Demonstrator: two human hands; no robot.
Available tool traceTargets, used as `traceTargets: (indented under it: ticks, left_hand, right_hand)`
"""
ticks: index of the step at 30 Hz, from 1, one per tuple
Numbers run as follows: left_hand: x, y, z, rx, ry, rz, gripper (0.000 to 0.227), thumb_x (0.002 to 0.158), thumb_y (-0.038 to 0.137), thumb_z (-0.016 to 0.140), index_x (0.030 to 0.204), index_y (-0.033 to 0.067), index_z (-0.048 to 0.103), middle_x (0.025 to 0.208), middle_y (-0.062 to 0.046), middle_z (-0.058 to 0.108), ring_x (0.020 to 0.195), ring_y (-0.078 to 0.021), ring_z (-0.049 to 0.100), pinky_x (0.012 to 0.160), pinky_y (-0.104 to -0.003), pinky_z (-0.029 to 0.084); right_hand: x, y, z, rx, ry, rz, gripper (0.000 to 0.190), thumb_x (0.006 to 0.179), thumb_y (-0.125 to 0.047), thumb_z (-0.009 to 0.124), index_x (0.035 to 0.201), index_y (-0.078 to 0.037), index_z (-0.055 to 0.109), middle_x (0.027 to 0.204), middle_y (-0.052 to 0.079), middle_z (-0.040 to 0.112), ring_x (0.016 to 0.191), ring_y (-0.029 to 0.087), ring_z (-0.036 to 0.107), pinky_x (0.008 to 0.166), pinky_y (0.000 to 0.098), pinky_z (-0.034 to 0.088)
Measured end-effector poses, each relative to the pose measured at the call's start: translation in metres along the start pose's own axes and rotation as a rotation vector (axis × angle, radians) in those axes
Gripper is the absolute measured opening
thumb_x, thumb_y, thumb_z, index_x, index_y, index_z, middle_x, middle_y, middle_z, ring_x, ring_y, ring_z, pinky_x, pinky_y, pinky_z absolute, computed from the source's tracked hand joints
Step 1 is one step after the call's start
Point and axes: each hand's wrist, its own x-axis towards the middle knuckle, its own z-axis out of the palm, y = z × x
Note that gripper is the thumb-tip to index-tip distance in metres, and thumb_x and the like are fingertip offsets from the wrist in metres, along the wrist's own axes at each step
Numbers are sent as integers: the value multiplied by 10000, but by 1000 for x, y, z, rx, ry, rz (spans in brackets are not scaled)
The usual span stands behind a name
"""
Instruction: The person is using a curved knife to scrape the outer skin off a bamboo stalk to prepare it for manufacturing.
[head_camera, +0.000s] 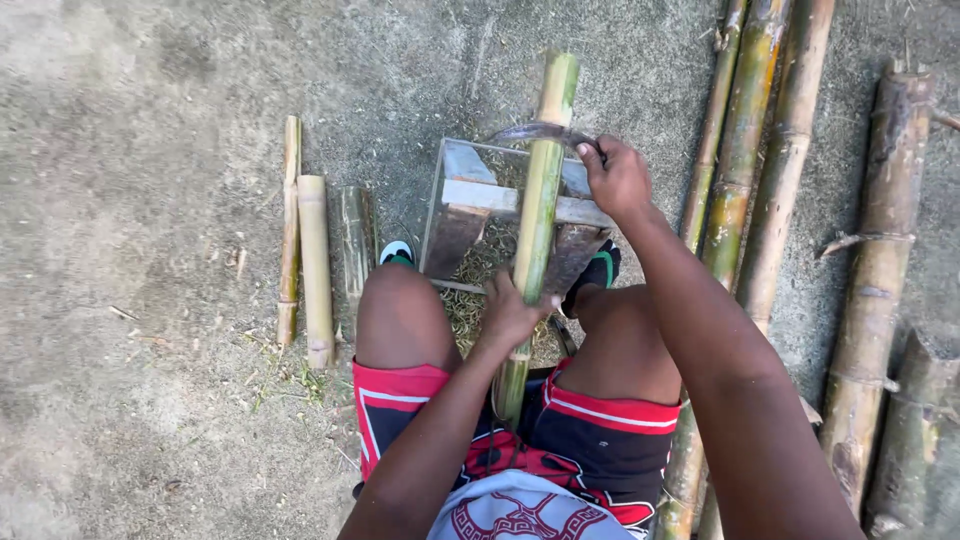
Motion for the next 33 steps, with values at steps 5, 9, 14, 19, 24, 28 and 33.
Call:
traceTargets:
  ticks: [5,9,14,19,24,28,33]
  left_hand:
    - [91,53,-55,148,404,382,674,932,381,705,1482,120,416,1421,-196,488,1308,-387,520,1083,-585,388]
    - [157,107,-97,247,403,502,310,865,256,741,1137,111,711,1196,-101,658,1143,-306,614,960,-477,480]
    - [198,89,-77,211,356,598,114,920,211,745,909,98,762,1033,-111,709,1066,-292,670,949,-434,500]
    - [174,84,-87,204,540,830,92,794,177,794,836,99,772,1037,-167,698,969,-345,650,836,-468,474]
    - [151,72,-81,297,343,645,122,924,185,738,897,67,756,889,-88,678,891,-262,649,830,-460,459]
    - [141,54,-75,341,279,636,116,913,185,733,900,71,751,904,-81,669,887,-240,645,810,-437,450]
    - [91,42,-80,316,342,656,100,904,178,731,888,84,758,912,-73,680,878,-256,642,807,-464,459]
  right_hand:
    - [2,2,-7,-52,-46,18,327,1044,-366,655,935,-58,664,721,199,658,654,379,629,652,514,471]
    - [2,-3,-12,-63,-103,71,335,1065,-381,620,973,-61,656,676,192,639,601,349,612,620,517,460]
    - [-7,17,-2,-54,-42,28,364,1070,-364,643,935,-26,630,675,194,630,568,319,573,605,503,450]
    - [-20,23,7,29,23,-121,386,1074,-348,661,890,-17,592,737,197,632,575,291,595,588,466,471]
    - [-46,22,10,-92,19,-46,384,1063,-346,667,874,-21,587,730,212,653,608,376,610,580,502,453]
    - [-69,17,8,-24,-47,36,365,1061,-362,642,912,-32,593,700,227,629,588,408,600,596,517,461]
    - [-107,29,21,-88,22,-89,373,1075,-347,660,878,-36,597,726,209,651,613,415,622,584,514,472]
